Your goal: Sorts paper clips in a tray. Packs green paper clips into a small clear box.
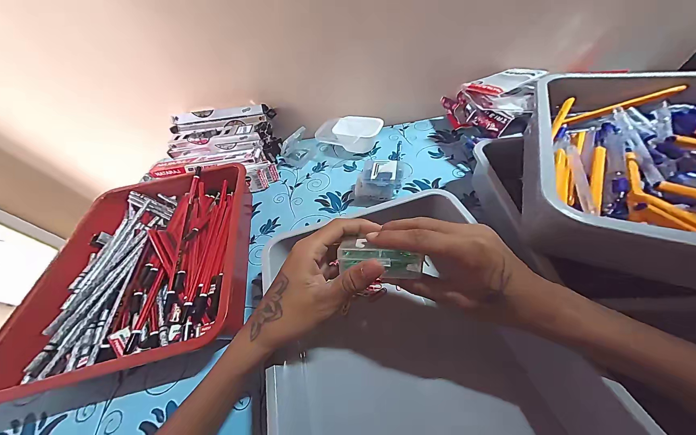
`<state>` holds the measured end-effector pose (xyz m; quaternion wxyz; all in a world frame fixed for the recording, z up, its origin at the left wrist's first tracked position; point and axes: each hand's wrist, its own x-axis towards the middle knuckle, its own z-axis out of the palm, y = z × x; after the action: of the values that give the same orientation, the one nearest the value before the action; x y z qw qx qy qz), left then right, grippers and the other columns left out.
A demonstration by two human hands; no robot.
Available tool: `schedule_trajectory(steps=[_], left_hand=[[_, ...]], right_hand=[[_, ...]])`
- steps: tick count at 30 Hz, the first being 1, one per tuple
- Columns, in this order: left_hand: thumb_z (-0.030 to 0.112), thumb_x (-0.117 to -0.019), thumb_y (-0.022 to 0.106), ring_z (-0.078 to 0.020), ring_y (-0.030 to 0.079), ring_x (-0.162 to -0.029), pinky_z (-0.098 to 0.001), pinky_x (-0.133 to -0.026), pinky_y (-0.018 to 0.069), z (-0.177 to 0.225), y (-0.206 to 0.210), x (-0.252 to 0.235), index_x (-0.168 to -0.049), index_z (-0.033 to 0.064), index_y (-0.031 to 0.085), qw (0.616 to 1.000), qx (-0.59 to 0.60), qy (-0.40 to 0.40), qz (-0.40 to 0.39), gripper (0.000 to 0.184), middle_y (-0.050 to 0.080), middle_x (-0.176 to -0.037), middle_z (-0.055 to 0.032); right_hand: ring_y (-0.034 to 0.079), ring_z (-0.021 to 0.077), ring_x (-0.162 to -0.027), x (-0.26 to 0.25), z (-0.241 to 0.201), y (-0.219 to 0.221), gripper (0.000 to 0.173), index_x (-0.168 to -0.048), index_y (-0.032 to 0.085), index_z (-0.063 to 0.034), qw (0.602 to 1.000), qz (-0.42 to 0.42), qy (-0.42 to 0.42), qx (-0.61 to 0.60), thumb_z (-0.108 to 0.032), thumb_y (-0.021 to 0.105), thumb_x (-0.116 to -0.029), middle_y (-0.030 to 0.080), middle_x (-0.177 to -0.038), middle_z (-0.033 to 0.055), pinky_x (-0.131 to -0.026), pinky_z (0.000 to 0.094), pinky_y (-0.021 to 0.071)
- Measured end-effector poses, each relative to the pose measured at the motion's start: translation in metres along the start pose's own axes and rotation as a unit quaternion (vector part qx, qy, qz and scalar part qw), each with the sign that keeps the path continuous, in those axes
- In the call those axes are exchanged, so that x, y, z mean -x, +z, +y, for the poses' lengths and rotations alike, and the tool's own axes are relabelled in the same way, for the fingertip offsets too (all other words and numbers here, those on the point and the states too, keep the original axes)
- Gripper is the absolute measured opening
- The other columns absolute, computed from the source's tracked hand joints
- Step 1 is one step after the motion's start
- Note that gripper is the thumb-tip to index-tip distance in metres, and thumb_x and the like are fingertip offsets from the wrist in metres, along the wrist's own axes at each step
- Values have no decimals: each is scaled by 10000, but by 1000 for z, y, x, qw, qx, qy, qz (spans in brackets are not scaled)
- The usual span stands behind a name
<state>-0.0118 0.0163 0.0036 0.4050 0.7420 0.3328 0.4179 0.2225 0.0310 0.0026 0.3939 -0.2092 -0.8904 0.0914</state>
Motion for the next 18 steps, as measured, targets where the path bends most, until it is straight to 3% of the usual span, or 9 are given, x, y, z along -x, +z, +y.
schedule_trajectory(steps=[4, 7, 10, 13, 18], left_hand=[[499, -995, 604, -26, 700, -889, -185, -753, 603, -2, -1, -1, -1253, 135, 645, 1000, 5, 6, -11, 448, 706, -1066, 78], [290, -990, 660, -48, 704, -930, -198, -780, 607, -1, -1, -2, -1255, 95, 637, 999, 38, -2, -17, 331, 705, -1092, 39], [184, -944, 692, -42, 702, -939, -195, -779, 607, 1, -1, -1, -1247, 81, 643, 999, 45, -4, -18, 324, 706, -1091, 35], [159, -915, 715, -23, 696, -900, -176, -745, 600, 2, 0, 0, -1209, 98, 653, 1000, 21, 7, -10, 307, 702, -1065, 53], [197, -908, 749, -32, 689, -936, -188, -774, 599, -2, 1, -1, -1200, 104, 614, 1000, 9, 20, 2, 334, 685, -1080, 44]], right_hand=[[682, 86, -1105, 0, -2, 0, 328, -1235, 720, -85, 1000, 0, 10, 7, -187, 732, -923, 720, -1199, 68, -892, 208, 569], [686, 94, -1096, 0, -1, 0, 307, -1220, 731, -94, 1000, 2, -3, 23, -190, 727, -928, 723, -1192, 75, -882, 208, 569], [697, 121, -1100, 1, 1, 1, 298, -1208, 742, -80, 999, 5, -25, 37, -182, 709, -931, 731, -1192, 108, -892, 212, 562], [699, 122, -1093, 2, 3, 2, 285, -1202, 740, -70, 999, 3, -38, 37, -190, 694, -948, 730, -1199, 110, -895, 212, 562], [694, 116, -1117, 3, 5, 2, 304, -1215, 738, -84, 999, -3, -31, 30, -182, 713, -928, 725, -1206, 103, -897, 215, 570]])
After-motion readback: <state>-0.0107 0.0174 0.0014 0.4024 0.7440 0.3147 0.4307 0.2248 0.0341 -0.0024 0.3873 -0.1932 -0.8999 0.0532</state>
